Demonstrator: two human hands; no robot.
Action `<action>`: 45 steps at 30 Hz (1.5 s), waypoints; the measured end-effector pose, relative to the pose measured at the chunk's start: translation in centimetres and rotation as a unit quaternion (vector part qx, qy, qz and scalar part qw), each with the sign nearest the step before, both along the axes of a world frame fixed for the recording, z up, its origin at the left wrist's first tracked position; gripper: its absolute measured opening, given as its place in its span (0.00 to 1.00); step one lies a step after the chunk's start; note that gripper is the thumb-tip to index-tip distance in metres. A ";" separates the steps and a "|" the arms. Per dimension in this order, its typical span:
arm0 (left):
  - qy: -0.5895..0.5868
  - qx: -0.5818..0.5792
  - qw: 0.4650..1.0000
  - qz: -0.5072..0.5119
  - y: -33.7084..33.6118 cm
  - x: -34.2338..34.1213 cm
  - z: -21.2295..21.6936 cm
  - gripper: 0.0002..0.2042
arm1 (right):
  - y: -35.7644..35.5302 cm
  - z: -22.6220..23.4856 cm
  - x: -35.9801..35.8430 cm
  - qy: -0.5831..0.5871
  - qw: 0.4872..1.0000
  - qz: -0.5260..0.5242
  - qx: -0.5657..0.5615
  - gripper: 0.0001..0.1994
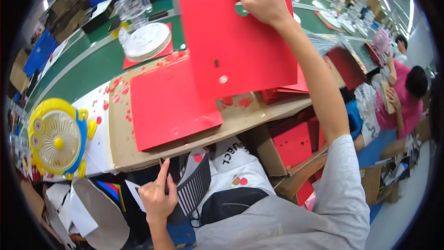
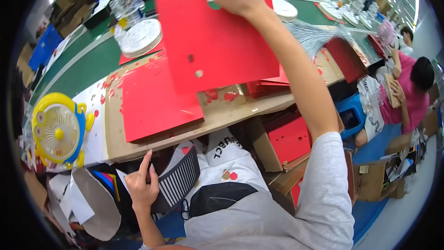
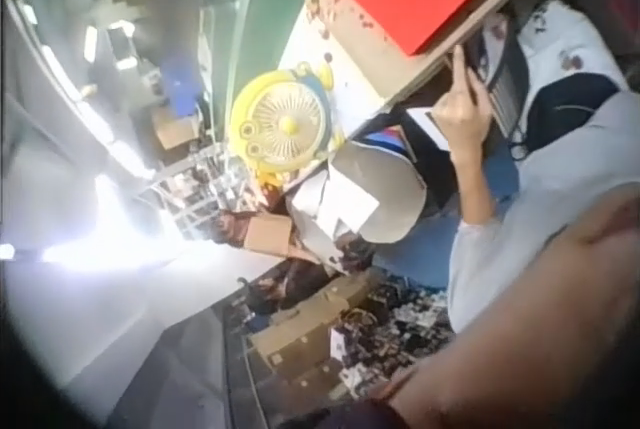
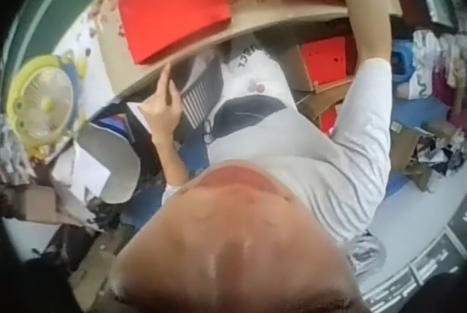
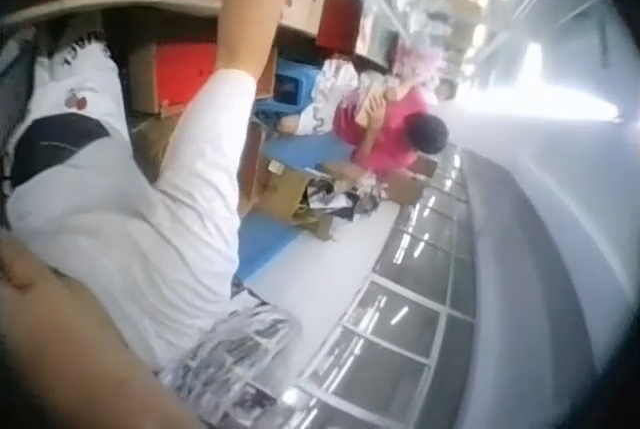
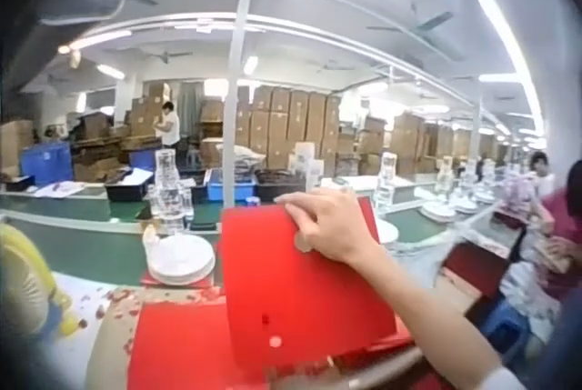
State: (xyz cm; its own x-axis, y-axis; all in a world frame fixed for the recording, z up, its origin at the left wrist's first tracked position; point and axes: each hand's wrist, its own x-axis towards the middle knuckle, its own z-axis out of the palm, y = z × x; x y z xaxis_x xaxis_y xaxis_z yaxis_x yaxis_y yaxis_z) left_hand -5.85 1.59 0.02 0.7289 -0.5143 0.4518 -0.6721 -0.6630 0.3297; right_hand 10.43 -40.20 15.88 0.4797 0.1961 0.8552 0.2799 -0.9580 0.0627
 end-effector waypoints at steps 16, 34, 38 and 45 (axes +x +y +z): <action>0.204 -0.150 0.967 0.010 -4.5 -0.4 3.1 0.07 | -23.2 -18.3 -1.9 0.387 0.829 -0.074 0.397 0.21; 0.308 -0.302 0.894 0.123 -8.0 0.0 1.9 0.24 | 14.1 -14.0 -22.7 0.284 0.873 0.367 0.152 0.24; 0.300 -0.308 0.893 0.131 -8.2 0.4 1.8 0.27 | 17.0 -15.7 -26.9 0.303 0.874 0.325 0.195 0.25; 0.267 -0.313 0.907 0.090 -9.1 -1.0 0.5 0.29 | 18.1 -15.8 -26.1 0.290 0.896 0.220 0.253 0.25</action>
